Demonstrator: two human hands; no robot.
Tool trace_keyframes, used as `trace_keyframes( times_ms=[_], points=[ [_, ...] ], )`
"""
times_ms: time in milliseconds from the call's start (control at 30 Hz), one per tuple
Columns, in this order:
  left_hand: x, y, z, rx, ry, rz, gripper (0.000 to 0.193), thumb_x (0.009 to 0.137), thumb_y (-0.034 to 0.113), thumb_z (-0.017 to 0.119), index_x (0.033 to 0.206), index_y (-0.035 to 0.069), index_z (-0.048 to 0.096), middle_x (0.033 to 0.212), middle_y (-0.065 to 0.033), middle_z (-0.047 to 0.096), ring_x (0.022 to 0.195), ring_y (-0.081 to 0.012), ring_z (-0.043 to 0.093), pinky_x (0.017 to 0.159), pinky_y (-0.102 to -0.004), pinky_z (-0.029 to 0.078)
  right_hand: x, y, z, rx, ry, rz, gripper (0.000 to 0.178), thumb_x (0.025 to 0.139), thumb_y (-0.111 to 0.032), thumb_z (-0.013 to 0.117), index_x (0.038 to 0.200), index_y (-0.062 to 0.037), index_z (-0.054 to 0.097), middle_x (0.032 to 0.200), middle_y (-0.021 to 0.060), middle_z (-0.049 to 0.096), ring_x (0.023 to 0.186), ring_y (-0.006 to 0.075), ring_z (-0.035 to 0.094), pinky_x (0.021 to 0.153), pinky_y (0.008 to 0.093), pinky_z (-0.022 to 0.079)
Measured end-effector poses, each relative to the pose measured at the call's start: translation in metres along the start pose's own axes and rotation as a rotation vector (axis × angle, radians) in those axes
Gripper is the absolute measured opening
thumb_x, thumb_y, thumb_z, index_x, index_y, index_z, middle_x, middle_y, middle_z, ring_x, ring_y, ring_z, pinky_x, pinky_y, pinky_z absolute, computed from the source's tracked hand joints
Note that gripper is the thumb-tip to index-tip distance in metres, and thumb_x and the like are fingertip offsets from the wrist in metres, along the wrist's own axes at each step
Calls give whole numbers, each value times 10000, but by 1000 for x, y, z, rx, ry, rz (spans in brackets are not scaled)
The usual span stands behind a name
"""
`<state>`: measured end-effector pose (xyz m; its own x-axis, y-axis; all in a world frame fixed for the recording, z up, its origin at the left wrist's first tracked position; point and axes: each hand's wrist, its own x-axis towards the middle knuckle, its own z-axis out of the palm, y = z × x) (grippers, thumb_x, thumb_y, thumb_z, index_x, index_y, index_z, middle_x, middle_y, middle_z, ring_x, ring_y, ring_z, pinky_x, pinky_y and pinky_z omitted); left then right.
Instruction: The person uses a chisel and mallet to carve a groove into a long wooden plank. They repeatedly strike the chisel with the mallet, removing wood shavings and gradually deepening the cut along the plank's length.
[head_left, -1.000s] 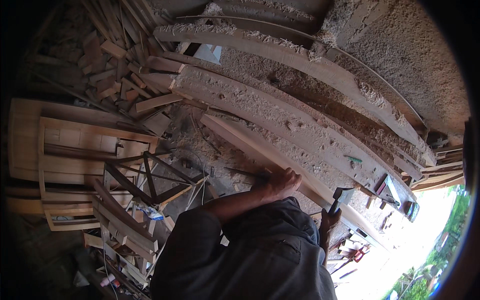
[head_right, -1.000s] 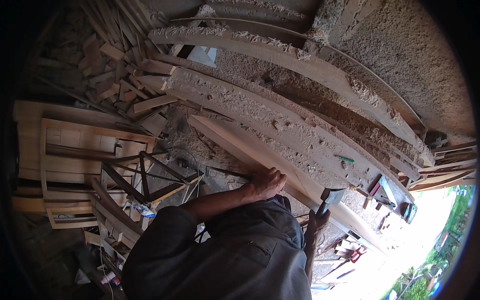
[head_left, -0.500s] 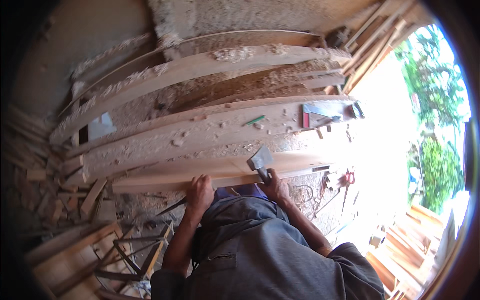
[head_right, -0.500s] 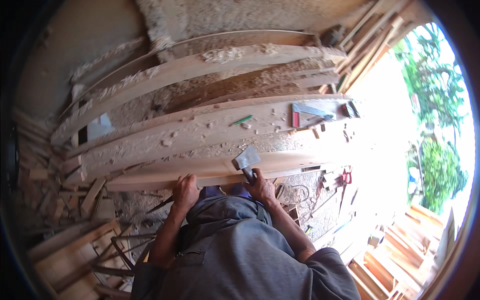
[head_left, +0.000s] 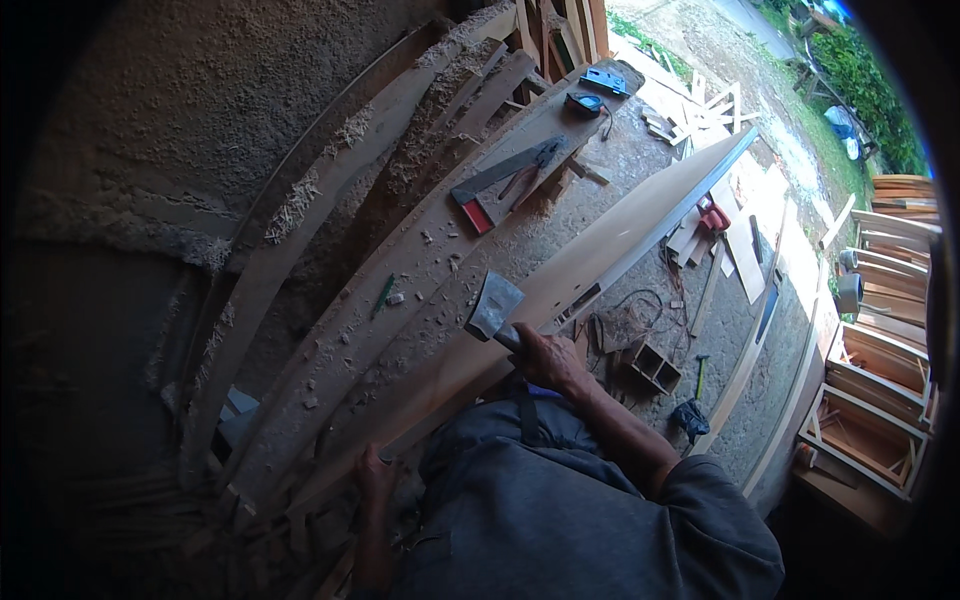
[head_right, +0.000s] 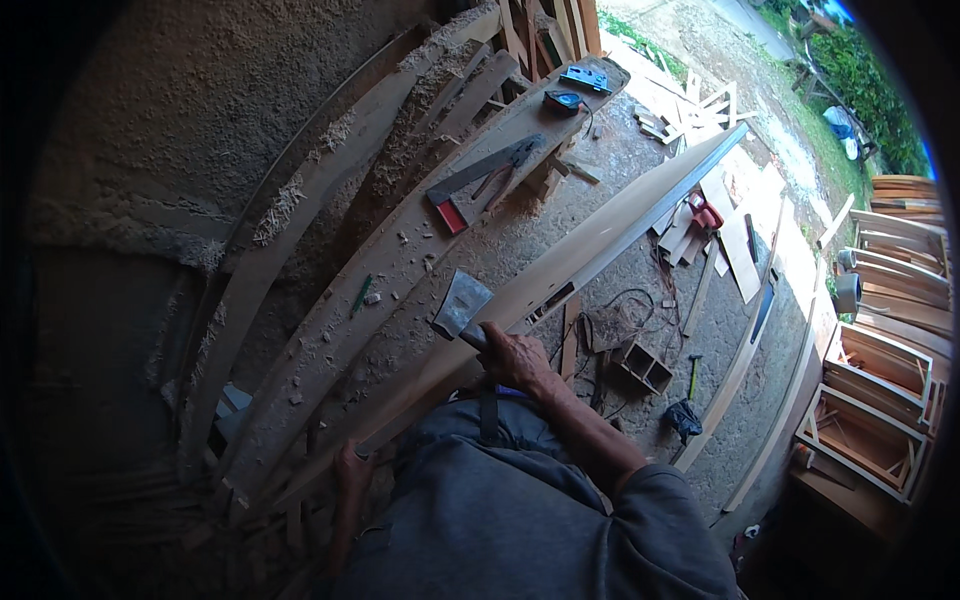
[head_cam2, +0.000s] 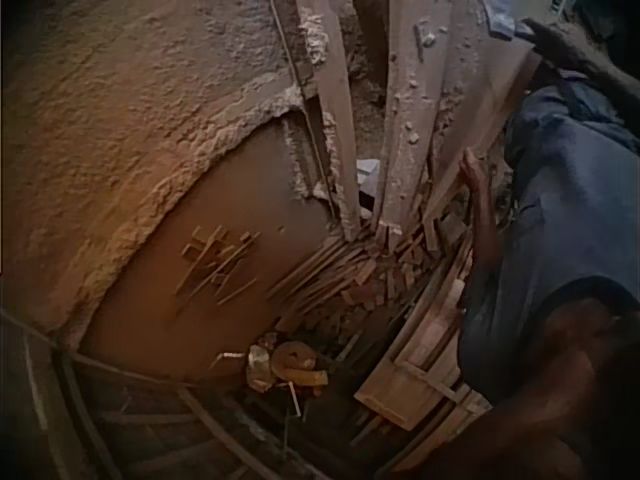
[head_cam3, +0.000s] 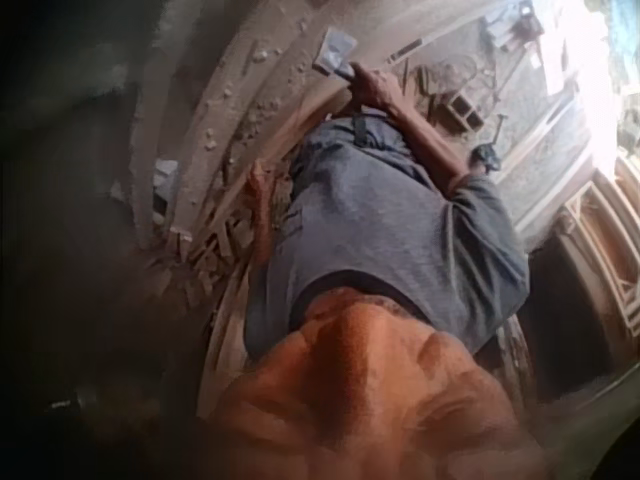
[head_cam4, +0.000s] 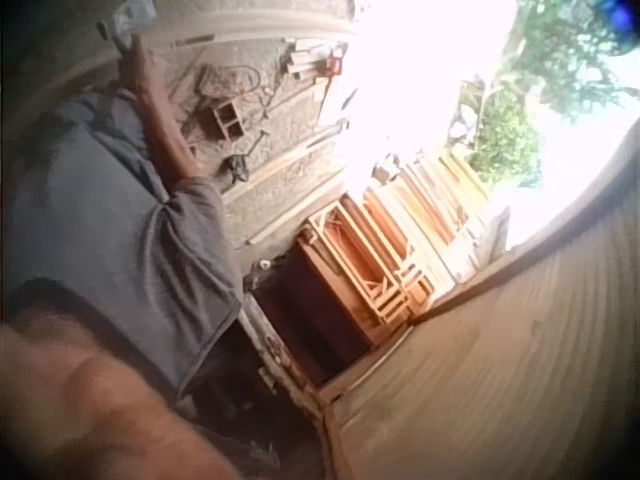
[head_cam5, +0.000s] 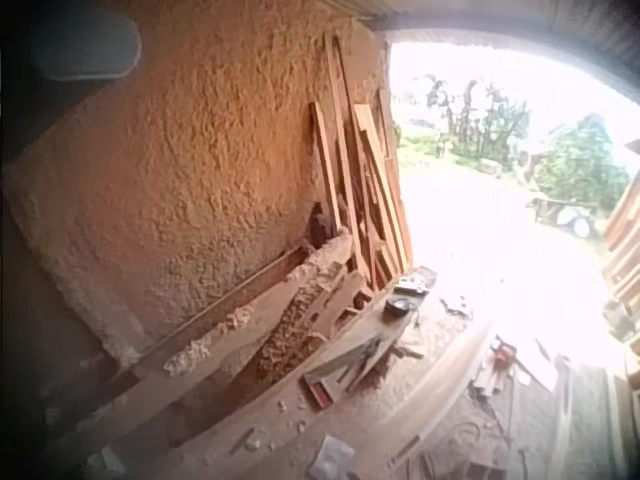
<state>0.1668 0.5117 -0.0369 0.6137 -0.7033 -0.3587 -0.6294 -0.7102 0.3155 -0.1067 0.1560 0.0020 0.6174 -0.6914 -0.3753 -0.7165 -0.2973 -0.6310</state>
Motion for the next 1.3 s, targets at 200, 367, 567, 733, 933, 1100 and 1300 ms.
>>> trace_keyframes(
  times_ms=[200,367,567,733,933,1100,1300],
  points=[
    [-14,11,3,21,-26,-27,465,750,285,871,1073,44,639,987,-235,696,956,-474,653,821,-536,519,14,29,12,174,49,56,462,883,-344,711,1233,-106,524,861,231,719,847,454,706,746,561,535],
    [-5,23,-9,2,-66,-10,383,802,251,811,1096,69,645,964,-227,718,929,-455,691,772,-524,525,19,46,30,291,168,112,441,879,-370,729,1163,-102,525,861,230,715,843,458,701,742,564,529],
    [36,18,-23,212,-324,-55,318,858,223,727,1126,66,661,966,-252,722,933,-453,708,760,-527,518,26,47,44,356,371,43,395,874,-320,727,1094,-86,496,808,216,697,764,442,698,648,537,535],
    [59,42,-26,198,-428,-96,342,851,228,742,1129,48,656,965,-251,726,943,-449,709,772,-524,525,31,43,38,335,335,-38,451,794,-204,732,1098,-49,437,818,212,707,791,435,709,678,533,554],
    [70,96,-51,224,-516,-48,362,846,234,755,1130,34,653,968,-251,729,945,-445,711,780,-521,531,33,43,33,373,287,14,406,823,-221,697,1074,-45,431,809,210,701,780,419,709,665,525,546],
    [77,119,-64,244,-522,16,379,842,240,765,1130,23,650,970,-250,731,947,-442,712,787,-519,536,38,37,29,352,280,16,427,792,-168,692,1104,-15,444,804,225,705,796,431,715,694,528,556],
    [109,100,-79,339,-378,160,490,805,239,814,1193,31,597,1051,-255,709,1007,-454,678,870,-511,526,36,36,28,351,298,29,421,800,-175,690,1098,-11,441,810,233,707,795,432,716,689,533,551]
  ],
)
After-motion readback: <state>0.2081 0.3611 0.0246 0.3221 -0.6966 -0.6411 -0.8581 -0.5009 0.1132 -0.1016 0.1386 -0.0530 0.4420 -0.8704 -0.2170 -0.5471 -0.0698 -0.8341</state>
